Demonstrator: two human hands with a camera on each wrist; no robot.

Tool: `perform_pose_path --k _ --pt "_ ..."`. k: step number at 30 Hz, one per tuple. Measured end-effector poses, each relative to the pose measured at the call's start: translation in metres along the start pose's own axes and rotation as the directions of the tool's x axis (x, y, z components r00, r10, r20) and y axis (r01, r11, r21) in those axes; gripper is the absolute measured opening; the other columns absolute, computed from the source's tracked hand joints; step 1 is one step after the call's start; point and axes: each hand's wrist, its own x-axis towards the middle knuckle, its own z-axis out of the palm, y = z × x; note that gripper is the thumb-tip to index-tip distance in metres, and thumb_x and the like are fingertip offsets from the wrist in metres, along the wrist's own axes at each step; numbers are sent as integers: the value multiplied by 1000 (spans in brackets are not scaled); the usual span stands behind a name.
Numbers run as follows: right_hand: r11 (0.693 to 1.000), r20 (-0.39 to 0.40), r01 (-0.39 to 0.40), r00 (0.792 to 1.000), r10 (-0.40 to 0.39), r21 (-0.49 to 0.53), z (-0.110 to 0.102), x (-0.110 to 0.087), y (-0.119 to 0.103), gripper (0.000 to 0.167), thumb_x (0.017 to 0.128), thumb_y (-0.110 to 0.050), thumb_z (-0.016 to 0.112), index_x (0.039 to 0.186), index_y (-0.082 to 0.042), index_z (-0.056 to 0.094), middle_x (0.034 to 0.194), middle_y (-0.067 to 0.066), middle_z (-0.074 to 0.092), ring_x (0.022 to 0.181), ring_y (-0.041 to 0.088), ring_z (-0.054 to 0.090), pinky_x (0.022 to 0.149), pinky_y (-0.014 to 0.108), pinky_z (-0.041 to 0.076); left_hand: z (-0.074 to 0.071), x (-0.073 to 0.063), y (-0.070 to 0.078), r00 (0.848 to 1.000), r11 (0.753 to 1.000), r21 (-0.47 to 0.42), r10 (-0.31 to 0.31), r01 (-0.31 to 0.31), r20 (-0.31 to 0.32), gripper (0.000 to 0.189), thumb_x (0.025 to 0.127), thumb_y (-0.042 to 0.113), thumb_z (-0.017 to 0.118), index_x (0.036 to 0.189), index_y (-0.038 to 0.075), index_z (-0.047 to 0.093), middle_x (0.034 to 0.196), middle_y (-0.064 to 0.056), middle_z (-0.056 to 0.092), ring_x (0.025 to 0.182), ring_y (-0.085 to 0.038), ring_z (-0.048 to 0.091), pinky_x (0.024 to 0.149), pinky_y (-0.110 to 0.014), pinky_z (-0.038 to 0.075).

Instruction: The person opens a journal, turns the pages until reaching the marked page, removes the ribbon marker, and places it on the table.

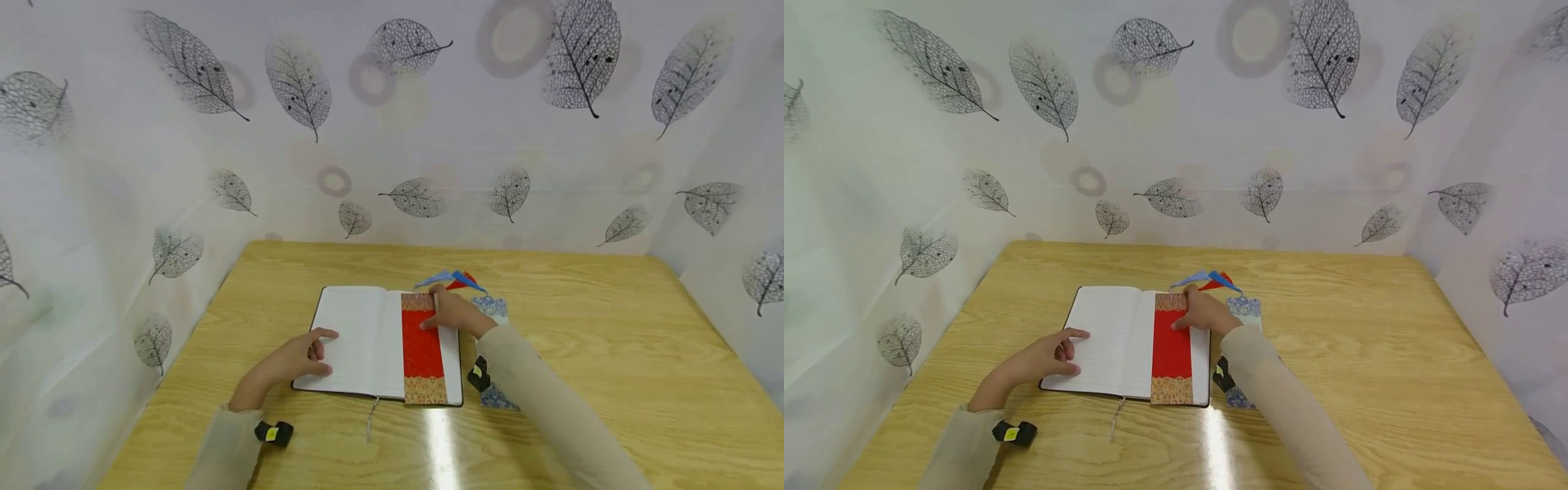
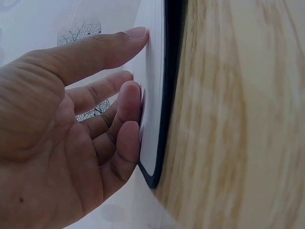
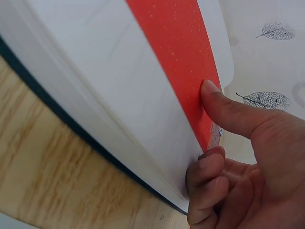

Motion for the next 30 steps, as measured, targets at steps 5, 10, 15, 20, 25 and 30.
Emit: perform_pose_path --k 5,10,15,20,25,30 --pt "1000 7 -2 1000 2 0 0 -1 0 82 81 -30 78 142 -2 30 114 15 62 88 23 58 84 41 51 0 0 0 1000 1000 4 8 -8 2 63 83 18 76 138 5 48 90 -5 51 79 -16 45 66 -25 40" --pt "1000 19 -17 1000 17 15 0 -4 -2 83 81 -30 79 142 -4 28 98 11 64 72 20 60 66 33 51 0 -1 0 1000 1000 6 4 -4 -1 63 83 18 76 137 5 48 90 -5 51 78 -17 45 65 -25 39" --pt "1000 38 -27 999 27 5 0 -5 -3 85 81 -30 78 144 -7 27 87 9 63 67 19 61 60 31 49 0 -2 1 1000 1000 2 6 -6 1 63 83 19 76 138 4 47 90 -5 50 78 -17 45 64 -24 39" --pt "998 41 -9 999 11 -62 0 -6 -4 88 81 -32 78 149 -9 28 107 13 66 81 22 64 70 37 52 0 -2 1 1000 1000 1 9 -9 -1 63 84 19 76 138 5 47 89 -5 50 77 -16 45 64 -24 39" --pt "994 39 34 999 -30 -107 1 -7 -3 77 82 -34 77 145 -9 39 103 8 66 83 19 59 73 35 50 -1 -3 2 1000 1000 -15 19 -19 4 63 84 18 75 138 3 47 90 -5 51 76 -14 44 65 -23 39" --pt "993 38 46 998 -42 -107 1 -7 -1 77 82 -34 77 144 -7 40 75 1 60 69 16 52 65 31 44 -1 -3 3 1000 999 -18 27 -27 7 62 85 18 75 138 3 47 90 -6 51 76 -14 44 66 -23 39"
